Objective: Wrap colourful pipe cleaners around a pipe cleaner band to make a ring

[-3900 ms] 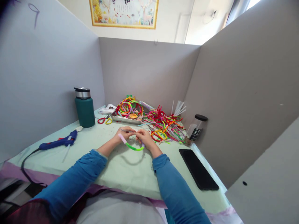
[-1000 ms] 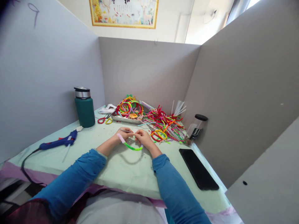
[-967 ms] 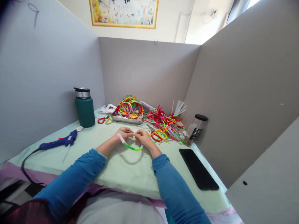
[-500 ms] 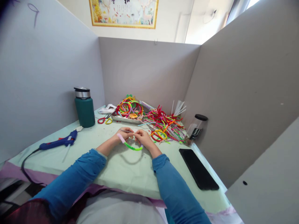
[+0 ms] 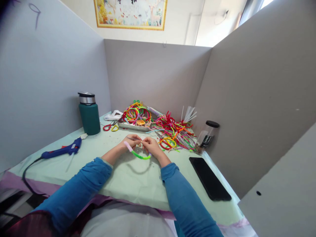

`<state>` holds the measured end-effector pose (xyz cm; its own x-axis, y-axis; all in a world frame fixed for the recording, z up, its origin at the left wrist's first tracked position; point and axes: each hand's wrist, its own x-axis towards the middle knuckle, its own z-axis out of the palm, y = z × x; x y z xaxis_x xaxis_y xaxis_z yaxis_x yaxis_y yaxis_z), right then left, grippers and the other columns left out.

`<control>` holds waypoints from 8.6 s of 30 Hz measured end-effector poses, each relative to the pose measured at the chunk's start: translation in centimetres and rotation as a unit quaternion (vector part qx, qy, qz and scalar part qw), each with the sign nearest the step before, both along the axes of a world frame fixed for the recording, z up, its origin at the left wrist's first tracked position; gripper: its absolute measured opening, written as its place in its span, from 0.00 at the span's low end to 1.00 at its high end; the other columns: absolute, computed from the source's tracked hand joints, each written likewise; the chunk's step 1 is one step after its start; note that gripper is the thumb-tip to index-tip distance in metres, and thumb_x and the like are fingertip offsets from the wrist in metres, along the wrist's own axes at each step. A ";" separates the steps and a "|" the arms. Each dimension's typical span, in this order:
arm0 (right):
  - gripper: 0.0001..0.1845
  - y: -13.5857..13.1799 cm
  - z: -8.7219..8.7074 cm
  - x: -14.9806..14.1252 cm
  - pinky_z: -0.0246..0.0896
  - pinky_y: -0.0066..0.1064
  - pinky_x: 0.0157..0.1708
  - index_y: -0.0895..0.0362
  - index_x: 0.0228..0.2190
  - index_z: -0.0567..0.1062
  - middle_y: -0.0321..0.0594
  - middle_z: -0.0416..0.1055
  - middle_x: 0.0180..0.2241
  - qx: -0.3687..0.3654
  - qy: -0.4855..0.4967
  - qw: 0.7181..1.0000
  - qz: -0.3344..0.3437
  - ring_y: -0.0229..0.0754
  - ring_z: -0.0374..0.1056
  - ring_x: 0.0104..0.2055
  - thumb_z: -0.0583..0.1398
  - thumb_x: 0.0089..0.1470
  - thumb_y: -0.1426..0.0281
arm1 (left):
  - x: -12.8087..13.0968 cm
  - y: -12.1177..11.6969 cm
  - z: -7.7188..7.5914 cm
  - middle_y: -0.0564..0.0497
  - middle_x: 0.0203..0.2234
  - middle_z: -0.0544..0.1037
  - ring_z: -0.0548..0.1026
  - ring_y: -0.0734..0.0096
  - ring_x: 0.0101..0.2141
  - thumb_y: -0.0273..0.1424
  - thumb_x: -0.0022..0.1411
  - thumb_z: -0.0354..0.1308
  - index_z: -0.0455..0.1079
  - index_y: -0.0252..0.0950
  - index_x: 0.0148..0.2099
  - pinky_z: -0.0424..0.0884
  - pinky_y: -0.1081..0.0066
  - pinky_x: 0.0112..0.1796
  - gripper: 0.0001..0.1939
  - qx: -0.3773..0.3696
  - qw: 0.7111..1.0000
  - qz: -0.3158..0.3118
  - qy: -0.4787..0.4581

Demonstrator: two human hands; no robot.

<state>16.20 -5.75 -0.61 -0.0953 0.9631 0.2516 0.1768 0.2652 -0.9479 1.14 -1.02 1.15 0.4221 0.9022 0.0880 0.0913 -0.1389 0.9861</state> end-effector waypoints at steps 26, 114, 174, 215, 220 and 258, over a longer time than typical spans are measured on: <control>0.12 0.0 0.1 0.1 0.47 0.24 0.14 0.57 0.25 0.68 0.31 0.67 0.18 0.001 0.034 0.999 -0.004 0.30 0.54 0.13 0.61 0.46 0.62 | -0.2 1.0 -0.7 0.53 0.14 0.71 0.62 0.80 0.13 0.28 0.45 0.63 0.72 0.29 0.35 0.55 0.76 0.17 0.12 0.007 0.998 -0.059 -0.022; 0.08 0.2 -0.2 -0.1 0.47 0.25 0.14 0.56 0.24 0.68 0.32 0.68 0.17 -0.001 0.017 1.000 0.003 0.32 0.54 0.13 0.60 0.47 0.65 | 0.2 1.6 -1.5 0.52 0.17 0.73 0.63 0.80 0.13 0.34 0.49 0.61 0.70 0.31 0.29 0.58 0.77 0.16 0.09 0.090 0.994 0.014 0.060; 0.12 0.8 -0.9 0.0 0.48 0.24 0.13 0.57 0.25 0.67 0.31 0.67 0.16 -0.013 0.004 1.000 -0.003 0.31 0.55 0.12 0.61 0.47 0.62 | 0.3 0.6 -0.7 0.54 0.16 0.69 0.63 0.78 0.17 0.28 0.44 0.57 0.68 0.33 0.26 0.57 0.78 0.18 0.04 0.131 0.984 0.083 0.083; 0.13 0.4 -0.6 -0.2 0.49 0.24 0.12 0.57 0.26 0.66 0.31 0.66 0.16 -0.014 -0.002 1.000 -0.004 0.31 0.56 0.12 0.61 0.48 0.60 | 0.2 2.0 -2.1 0.49 0.24 0.77 0.68 0.75 0.21 0.27 0.47 0.58 0.76 0.30 0.37 0.61 0.75 0.23 0.13 0.170 0.976 0.041 0.128; 0.14 0.3 -0.5 -0.2 0.49 0.24 0.12 0.57 0.25 0.66 0.31 0.66 0.16 -0.010 -0.006 1.000 -0.001 0.31 0.55 0.12 0.61 0.48 0.60 | 0.2 2.1 -2.2 0.49 0.23 0.76 0.68 0.75 0.22 0.29 0.48 0.58 0.76 0.29 0.36 0.62 0.75 0.24 0.13 0.181 0.973 0.044 0.136; 0.14 0.5 -0.6 0.0 0.49 0.23 0.13 0.57 0.25 0.65 0.30 0.66 0.16 -0.014 -0.029 0.999 -0.003 0.31 0.56 0.12 0.60 0.49 0.59 | -0.1 1.8 -1.8 0.47 0.22 0.77 0.70 0.72 0.23 0.31 0.48 0.59 0.77 0.29 0.34 0.63 0.75 0.24 0.12 0.166 0.974 0.052 0.148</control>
